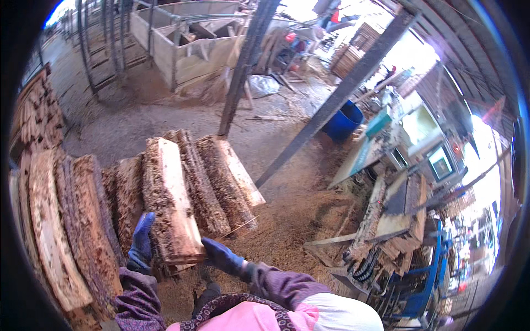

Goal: The person lifts wood slabs from a stack and places them onto a conveyor belt for processing.

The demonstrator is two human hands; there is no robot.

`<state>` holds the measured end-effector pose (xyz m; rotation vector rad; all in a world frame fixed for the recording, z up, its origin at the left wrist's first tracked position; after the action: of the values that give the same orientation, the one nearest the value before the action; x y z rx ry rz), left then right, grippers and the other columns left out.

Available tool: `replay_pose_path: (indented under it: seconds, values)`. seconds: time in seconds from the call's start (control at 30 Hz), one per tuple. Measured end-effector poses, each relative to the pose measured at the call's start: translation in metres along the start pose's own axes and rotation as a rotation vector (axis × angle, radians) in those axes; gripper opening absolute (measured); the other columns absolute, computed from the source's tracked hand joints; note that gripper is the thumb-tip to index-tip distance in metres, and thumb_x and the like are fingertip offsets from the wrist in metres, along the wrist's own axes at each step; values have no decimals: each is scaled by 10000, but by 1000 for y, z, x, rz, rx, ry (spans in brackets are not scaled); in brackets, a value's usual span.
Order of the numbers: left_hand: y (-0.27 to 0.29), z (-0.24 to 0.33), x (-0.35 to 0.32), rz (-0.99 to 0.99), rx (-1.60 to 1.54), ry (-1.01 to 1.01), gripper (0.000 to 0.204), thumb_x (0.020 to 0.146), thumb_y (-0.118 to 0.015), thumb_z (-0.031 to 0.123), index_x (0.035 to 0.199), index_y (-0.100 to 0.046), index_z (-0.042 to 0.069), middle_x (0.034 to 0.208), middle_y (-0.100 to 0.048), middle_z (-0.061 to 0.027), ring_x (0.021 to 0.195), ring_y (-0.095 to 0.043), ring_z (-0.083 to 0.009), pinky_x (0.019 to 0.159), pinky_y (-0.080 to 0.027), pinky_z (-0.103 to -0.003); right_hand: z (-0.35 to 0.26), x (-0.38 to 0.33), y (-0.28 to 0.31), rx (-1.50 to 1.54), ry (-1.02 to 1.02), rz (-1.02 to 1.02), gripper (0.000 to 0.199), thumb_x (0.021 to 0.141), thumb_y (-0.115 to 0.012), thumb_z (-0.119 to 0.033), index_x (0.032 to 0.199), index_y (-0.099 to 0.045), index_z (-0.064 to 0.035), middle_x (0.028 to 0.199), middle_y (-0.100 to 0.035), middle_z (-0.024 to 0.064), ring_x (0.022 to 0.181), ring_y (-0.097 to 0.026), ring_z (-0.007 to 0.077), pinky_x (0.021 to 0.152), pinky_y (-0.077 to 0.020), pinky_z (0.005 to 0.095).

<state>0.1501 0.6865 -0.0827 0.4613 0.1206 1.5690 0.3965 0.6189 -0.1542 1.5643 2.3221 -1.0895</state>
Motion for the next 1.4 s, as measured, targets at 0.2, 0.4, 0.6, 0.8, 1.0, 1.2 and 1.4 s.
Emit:
replay_pose_path:
  seconds: [0.2,0.4,0.6,0.8,1.0,1.2,1.4]
  values:
    - [-80,67,0,-181,-1314,692,590,924,-578,421,1359,-479,34,1265,-593,-106,1128,-584,-270,1024,-444,-388,-69,15,-39,132,103,-166,676,928,-620,-400,1425,-372,-16,1279,-553,69,1131,-520,158,1015,-403,310]
    - [-152,-54,-14,36,-1199,595,588,957,-485,511,1361,-496,85,1327,-549,-80,1193,-524,-247,1035,-422,-404,-78,-134,6,-767,134,117,1023,812,-701,-538,1497,-173,9,1385,-468,213,1261,-469,244,1058,-364,339]
    - [-303,85,-81,-407,-1274,623,529,984,-468,462,1339,-497,71,1228,-589,-79,1104,-566,-222,944,-486,-376,-19,-304,81,-724,457,472,947,873,-687,-371,1529,-82,-50,1488,-347,223,1365,-368,283,1112,-303,363]
    - [-412,422,-144,-1125,-1114,167,713,907,-653,258,1463,-273,22,1412,-437,-124,1278,-434,-213,1077,-356,-372,14,-479,176,-48,838,1026,587,949,-599,-193,1438,-317,-34,1361,-484,123,1225,-461,206,1026,-405,366]
    - [-449,524,-208,-1339,-971,-483,775,907,-662,289,1495,-231,26,1540,-270,-123,1425,-225,-219,1169,-155,-382,-80,-710,280,-585,1139,1269,445,1002,-483,-344,1330,-469,-43,1245,-557,89,1096,-544,227,953,-457,372]
    - [-475,430,-194,-1172,-653,-193,608,935,-636,265,1427,-380,17,1441,-435,-100,1324,-399,-189,1131,-289,-375,-271,-761,470,-9,1045,894,438,971,-508,-415,1223,-588,-65,1119,-624,75,1015,-563,222,889,-478,344]
    - [-385,273,-179,-836,-693,227,586,922,-643,287,1390,-428,6,1357,-516,-102,1252,-491,-212,1073,-376,-379,-327,-752,603,-1492,234,1592,518,972,-420,-439,1284,-538,-44,1263,-551,249,1179,-529,347,963,-424,431]
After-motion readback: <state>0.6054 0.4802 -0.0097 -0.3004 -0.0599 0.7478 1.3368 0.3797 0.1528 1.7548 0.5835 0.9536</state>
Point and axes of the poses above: each hand's wrist, its own x-axis towards the middle knuckle, its own y-axis out of the back of the hand, z = x × y, the point moved 7 cm from there along x, towards the middle knuckle
